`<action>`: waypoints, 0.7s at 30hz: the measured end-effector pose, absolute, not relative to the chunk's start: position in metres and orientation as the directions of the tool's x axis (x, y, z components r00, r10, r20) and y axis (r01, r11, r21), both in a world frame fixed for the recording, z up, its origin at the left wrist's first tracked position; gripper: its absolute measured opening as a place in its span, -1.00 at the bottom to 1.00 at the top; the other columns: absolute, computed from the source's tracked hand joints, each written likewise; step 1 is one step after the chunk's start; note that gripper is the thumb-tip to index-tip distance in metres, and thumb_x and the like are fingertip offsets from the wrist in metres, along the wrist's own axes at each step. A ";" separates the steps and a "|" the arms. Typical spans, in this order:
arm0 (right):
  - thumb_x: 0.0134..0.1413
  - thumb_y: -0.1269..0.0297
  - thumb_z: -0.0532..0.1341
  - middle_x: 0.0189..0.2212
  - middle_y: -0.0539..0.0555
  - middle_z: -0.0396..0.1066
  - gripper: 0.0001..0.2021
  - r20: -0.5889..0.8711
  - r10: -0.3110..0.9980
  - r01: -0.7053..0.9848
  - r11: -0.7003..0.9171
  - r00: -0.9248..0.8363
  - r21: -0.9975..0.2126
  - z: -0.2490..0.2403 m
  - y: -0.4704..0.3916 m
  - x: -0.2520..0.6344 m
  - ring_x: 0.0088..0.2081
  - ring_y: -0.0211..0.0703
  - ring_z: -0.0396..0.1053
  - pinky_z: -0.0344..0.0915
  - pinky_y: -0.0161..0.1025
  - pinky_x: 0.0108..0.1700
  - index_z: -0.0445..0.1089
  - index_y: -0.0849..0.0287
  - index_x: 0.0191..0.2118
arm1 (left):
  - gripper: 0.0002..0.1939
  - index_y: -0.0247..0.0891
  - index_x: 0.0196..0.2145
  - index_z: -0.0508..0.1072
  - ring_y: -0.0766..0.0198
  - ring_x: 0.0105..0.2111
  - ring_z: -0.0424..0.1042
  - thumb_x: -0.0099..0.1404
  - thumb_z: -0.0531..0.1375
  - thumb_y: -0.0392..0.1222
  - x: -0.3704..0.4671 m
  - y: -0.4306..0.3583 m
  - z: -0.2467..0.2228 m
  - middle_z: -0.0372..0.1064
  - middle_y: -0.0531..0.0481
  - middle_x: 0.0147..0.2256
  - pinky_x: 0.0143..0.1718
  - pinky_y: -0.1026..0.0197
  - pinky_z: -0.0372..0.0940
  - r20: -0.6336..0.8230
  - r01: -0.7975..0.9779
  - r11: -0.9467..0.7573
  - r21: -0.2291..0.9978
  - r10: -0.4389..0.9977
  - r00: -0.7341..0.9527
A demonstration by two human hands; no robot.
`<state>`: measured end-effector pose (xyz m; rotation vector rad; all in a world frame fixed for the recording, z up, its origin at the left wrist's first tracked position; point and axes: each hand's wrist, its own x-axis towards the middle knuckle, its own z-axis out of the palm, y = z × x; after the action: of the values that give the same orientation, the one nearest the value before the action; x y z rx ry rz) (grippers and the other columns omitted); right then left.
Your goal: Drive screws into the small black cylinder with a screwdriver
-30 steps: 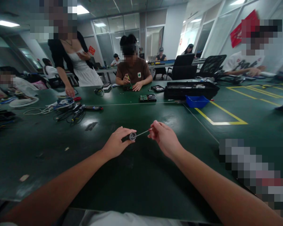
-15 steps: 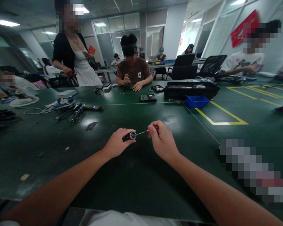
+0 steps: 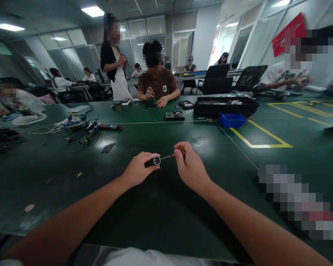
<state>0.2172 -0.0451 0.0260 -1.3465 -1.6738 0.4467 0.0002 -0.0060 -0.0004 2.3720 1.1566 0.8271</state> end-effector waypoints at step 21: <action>0.19 0.05 0.17 -0.46 0.03 0.33 -0.78 0.082 0.980 -0.113 0.104 0.183 -0.988 0.015 -0.021 0.226 -0.43 -0.12 0.36 0.43 -0.06 -0.25 0.30 0.08 -0.32 | -0.63 -0.10 0.06 0.45 0.11 -0.03 0.38 0.29 0.29 -0.19 -0.001 -0.002 0.001 0.47 -0.01 -0.04 0.04 0.01 0.22 0.393 0.612 -0.593 0.523 0.805 0.444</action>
<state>0.2259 -0.0209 0.0151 -1.1316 -1.0331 1.0660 -0.0008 -0.0016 0.0007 2.3955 1.2152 0.8977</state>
